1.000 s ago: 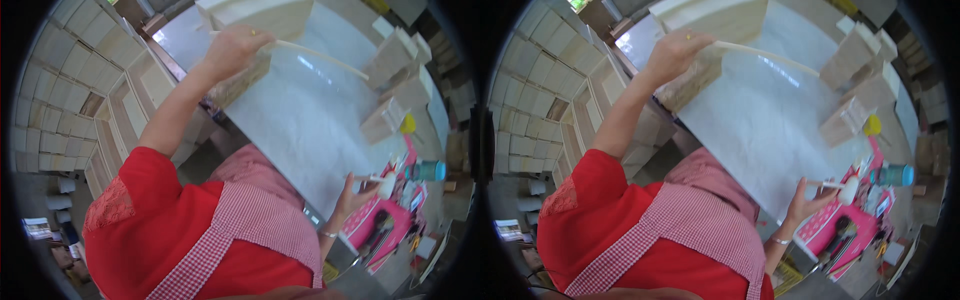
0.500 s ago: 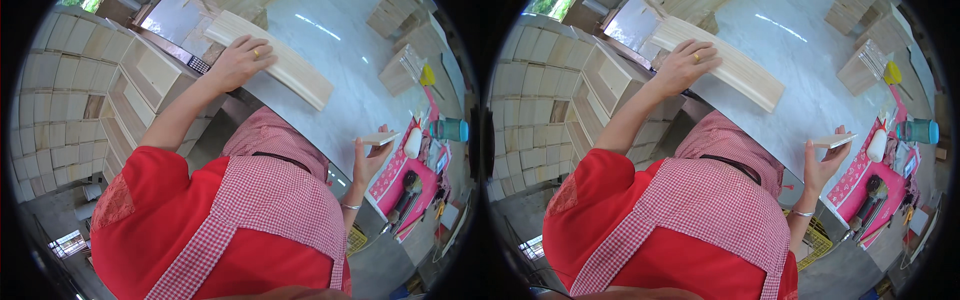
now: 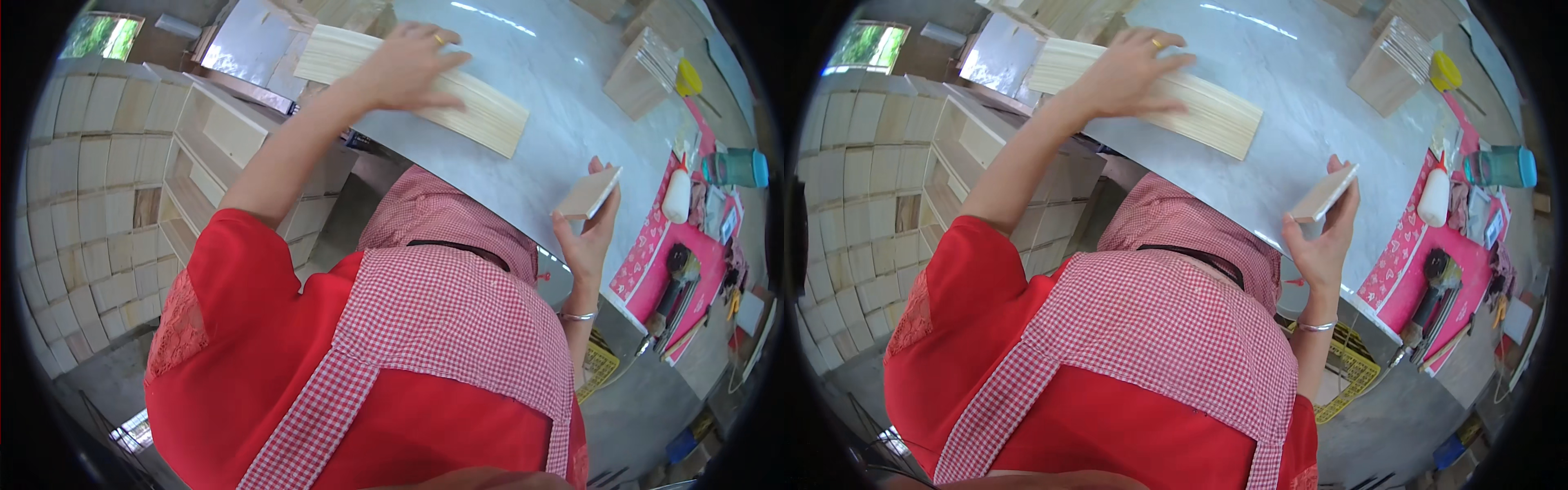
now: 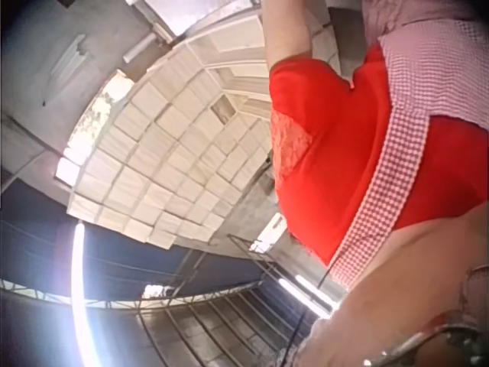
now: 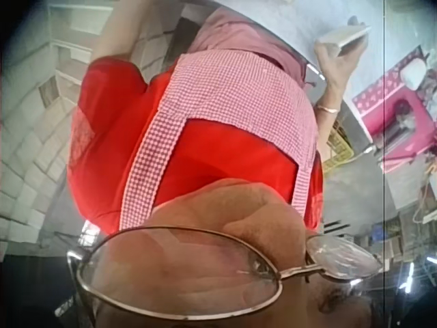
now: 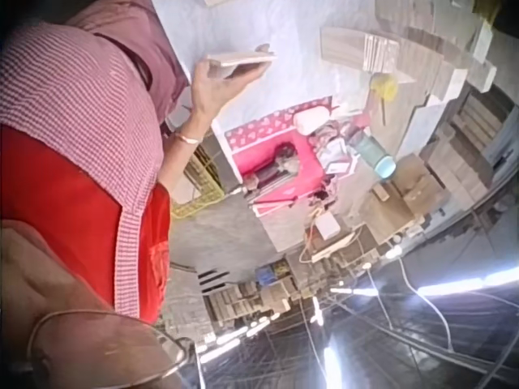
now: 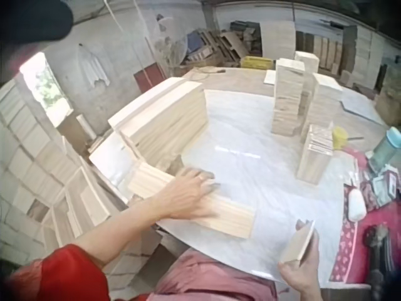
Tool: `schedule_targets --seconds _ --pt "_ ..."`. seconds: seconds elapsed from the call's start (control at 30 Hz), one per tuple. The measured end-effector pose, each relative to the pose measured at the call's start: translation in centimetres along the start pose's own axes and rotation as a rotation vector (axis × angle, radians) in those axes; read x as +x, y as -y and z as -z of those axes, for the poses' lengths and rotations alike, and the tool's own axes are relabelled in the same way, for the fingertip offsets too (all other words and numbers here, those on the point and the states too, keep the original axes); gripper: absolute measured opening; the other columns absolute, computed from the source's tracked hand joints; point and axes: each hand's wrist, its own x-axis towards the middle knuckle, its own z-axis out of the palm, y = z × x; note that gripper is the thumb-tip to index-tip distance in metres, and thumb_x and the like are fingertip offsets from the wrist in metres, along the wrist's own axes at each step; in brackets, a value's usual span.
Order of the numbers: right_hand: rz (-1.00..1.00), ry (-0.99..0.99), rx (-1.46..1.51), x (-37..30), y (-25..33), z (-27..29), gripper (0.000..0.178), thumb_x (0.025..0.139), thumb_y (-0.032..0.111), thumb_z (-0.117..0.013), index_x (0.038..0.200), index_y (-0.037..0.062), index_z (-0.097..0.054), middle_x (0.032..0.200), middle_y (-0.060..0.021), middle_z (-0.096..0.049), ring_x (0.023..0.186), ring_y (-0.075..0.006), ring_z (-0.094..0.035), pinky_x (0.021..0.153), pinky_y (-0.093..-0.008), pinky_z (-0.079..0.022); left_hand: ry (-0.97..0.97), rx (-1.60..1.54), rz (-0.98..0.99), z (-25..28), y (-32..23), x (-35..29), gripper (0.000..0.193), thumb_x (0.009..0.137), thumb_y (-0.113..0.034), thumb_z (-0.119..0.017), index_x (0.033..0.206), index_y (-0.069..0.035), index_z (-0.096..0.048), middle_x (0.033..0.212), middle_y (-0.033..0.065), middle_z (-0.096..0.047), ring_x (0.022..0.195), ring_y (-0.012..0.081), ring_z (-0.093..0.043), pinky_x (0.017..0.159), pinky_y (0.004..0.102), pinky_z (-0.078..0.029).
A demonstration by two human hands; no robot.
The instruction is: Assembling wooden boxes by applying wood glue and securing panels with a pneumatic nail gun.
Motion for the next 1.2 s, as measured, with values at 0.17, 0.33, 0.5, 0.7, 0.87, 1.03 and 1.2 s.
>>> schedule_targets --seconds 0.17,0.33,0.5,0.7,0.87,1.03,1.2 --pt "-0.023 0.069 -0.006 0.5 -0.2 -0.9 0.096 0.069 0.004 -0.073 0.151 0.0040 -0.022 0.152 -0.0167 -0.036 0.141 -0.0290 -0.035 0.115 -0.0413 -0.031 0.055 -0.167 -0.138 -3.3 -6.4 3.2 0.091 0.064 -0.061 -0.077 0.133 -0.007 -0.053 0.126 0.0140 -0.055 0.119 0.0317 -0.051 0.103 0.0464 -0.037" --pt "-0.024 0.113 0.041 0.6 -0.7 -1.3 0.096 0.067 0.003 -0.072 0.150 0.0045 -0.024 0.152 -0.0148 -0.037 0.140 -0.0282 -0.037 0.115 -0.0407 -0.031 0.311 -0.274 0.013 -3.3 -6.7 4.1 0.096 0.061 -0.063 -0.078 0.133 -0.004 -0.052 0.128 0.0146 -0.055 0.124 0.0316 -0.049 0.107 0.0481 -0.035" --pt "0.001 0.120 0.048 0.3 -1.3 -1.0 0.095 0.067 0.003 -0.072 0.149 0.0041 -0.025 0.152 -0.0146 -0.038 0.140 -0.0283 -0.038 0.114 -0.0400 -0.032 0.095 -0.140 -0.016 -4.5 -7.6 3.7 0.094 0.061 -0.063 -0.078 0.130 -0.005 -0.054 0.123 0.0135 -0.057 0.117 0.0311 -0.053 0.103 0.0484 -0.037" --pt "-0.026 0.148 0.043 0.4 -0.6 -1.4 0.096 0.066 0.002 -0.070 0.150 0.0039 -0.024 0.153 -0.0153 -0.036 0.142 -0.0281 -0.035 0.116 -0.0398 -0.029 0.154 -0.193 0.028 -4.1 -7.6 3.8 0.087 0.060 -0.065 -0.078 0.123 -0.008 -0.058 0.114 0.0113 -0.059 0.105 0.0279 -0.057 0.089 0.0441 -0.041" --pt "-0.027 0.131 0.037 0.4 -0.8 -1.5 0.096 0.066 0.002 -0.070 0.150 0.0042 -0.024 0.153 -0.0160 -0.036 0.142 -0.0281 -0.034 0.116 -0.0402 -0.028 -0.134 -0.080 0.041 -1.2 -8.3 5.2 0.065 0.071 -0.054 -0.075 0.119 -0.012 -0.060 0.104 0.0082 -0.060 0.097 0.0228 -0.057 0.082 0.0384 -0.042" --pt "-0.016 0.113 0.015 0.3 -1.0 -1.7 0.095 0.066 0.001 -0.070 0.149 0.0045 -0.025 0.152 -0.0162 -0.037 0.141 -0.0288 -0.036 0.116 -0.0408 -0.030 -0.489 0.084 -0.042 -0.9 -8.4 5.4 0.035 0.078 -0.030 -0.069 0.105 -0.009 -0.064 0.094 0.0053 -0.058 0.089 0.0194 -0.056 0.076 0.0340 -0.043" --pt "-0.028 0.120 0.041 0.4 -0.9 -1.5 0.094 0.066 0.001 -0.070 0.149 0.0045 -0.025 0.152 -0.0157 -0.037 0.141 -0.0287 -0.036 0.116 -0.0410 -0.030 -0.104 0.102 -0.034 -3.4 -10.2 0.8 0.027 0.070 -0.021 -0.069 0.090 -0.003 -0.066 0.101 0.0070 -0.059 0.093 0.0218 -0.058 0.076 0.0339 -0.046"
